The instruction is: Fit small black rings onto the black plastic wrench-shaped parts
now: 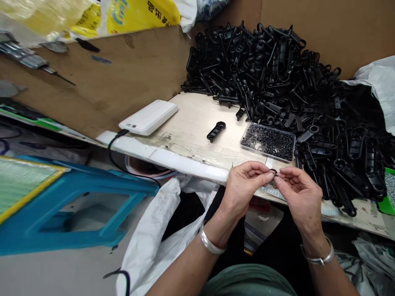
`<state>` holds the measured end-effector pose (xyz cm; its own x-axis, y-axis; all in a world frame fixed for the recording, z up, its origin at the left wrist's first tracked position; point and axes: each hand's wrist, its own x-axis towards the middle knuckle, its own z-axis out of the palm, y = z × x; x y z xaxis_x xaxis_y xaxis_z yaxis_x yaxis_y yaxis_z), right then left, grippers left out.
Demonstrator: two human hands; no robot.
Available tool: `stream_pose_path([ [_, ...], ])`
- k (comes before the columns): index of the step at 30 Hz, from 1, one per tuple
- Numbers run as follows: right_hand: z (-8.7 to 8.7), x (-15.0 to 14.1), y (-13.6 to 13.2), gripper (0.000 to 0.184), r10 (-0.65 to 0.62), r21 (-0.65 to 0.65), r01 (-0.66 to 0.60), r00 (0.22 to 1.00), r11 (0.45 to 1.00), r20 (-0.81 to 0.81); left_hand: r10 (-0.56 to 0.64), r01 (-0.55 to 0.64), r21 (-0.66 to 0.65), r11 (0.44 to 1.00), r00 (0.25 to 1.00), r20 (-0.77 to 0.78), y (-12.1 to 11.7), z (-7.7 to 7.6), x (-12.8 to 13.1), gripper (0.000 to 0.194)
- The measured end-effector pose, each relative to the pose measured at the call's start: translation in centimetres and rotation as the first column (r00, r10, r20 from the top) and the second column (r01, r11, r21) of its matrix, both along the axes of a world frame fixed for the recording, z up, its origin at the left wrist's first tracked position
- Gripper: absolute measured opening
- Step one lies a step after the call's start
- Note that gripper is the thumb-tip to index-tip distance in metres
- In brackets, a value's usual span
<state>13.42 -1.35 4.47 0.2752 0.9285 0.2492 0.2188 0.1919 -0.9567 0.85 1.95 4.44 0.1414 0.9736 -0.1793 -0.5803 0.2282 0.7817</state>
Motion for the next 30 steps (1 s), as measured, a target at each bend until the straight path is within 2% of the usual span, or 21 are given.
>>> stream_pose_path([
  [4,-0.6,0.2,-0.2,0.010,-0.005,0.062,-0.006,0.985,0.998,0.170,0.008,-0.007,0.011,1.000,0.998,-0.066,-0.1,-0.2,-0.1,0.017],
  [9,-1.2,0.3,-0.2,0.013,-0.047,0.198,-0.033,0.920,0.980,0.389,-0.021,0.029,0.049,0.998,0.988,-0.151,0.0,-0.6,-0.5,0.015],
  [15,-0.7,0.5,-0.4,0.007,-0.090,0.257,-0.032,0.890,0.966,0.447,0.008,0.001,0.063,0.998,0.990,-0.144,-0.5,-0.1,-0.4,0.014],
  [19,-0.3,0.5,-0.7,0.010,-0.096,0.203,0.005,0.894,0.979,0.438,0.049,-0.036,0.084,0.996,0.987,-0.152,-1.0,-0.2,0.2,0.011],
  [23,-0.3,0.3,-1.1,0.015,-0.072,0.058,0.054,0.933,0.997,0.353,0.096,-0.075,0.114,0.991,0.977,-0.189,-1.4,-0.7,0.6,0.008],
  [26,-0.6,0.3,-1.3,0.019,-0.031,-0.028,0.041,0.959,0.999,0.283,0.127,-0.101,0.134,0.986,0.970,-0.207,-1.6,-0.8,0.7,0.007],
  [30,-0.7,0.2,-1.3,0.019,-0.015,-0.078,0.035,0.969,0.996,0.246,0.137,-0.099,0.160,0.982,0.960,-0.244,-1.9,-1.0,0.7,0.005],
])
